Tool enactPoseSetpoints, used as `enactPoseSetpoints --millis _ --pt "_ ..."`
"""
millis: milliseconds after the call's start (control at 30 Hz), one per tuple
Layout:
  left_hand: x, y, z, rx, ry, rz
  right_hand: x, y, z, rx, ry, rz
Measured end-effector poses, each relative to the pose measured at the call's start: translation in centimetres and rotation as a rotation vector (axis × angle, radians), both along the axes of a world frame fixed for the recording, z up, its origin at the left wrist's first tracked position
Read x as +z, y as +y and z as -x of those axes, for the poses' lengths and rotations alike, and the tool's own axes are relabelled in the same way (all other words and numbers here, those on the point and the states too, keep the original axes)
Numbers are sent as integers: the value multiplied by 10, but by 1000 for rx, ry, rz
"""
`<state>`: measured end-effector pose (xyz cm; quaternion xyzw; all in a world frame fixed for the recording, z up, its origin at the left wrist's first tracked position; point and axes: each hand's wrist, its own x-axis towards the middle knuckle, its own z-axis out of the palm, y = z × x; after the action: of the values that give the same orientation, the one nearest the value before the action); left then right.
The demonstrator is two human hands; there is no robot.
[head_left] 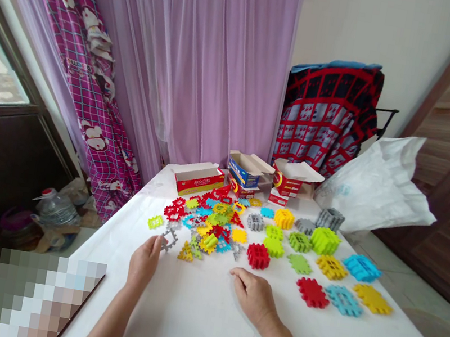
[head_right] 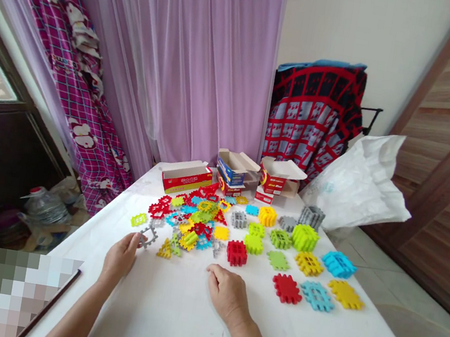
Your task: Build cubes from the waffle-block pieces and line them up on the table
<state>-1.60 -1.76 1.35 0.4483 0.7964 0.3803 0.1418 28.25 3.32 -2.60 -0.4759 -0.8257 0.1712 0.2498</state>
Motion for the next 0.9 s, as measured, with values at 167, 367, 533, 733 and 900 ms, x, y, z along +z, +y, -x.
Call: enactPoseSetpoints --millis 167,367,533,733,900 --pt "7 9 -31 -114 -232 -30 2 -1 0 7 28 16" --pt "8 27 -57 -139 -163 -56 11 -3 1 -3 14 44" --pt "0 17 -36 59 -9 -117 14 -4 0 0 0 49" --pt "-12 5 -16 161 -75 -122 16 -7 8 -69 19 62" --pt "-12 9 -17 130 -151 -137 25 -14 51 -161 0 44"
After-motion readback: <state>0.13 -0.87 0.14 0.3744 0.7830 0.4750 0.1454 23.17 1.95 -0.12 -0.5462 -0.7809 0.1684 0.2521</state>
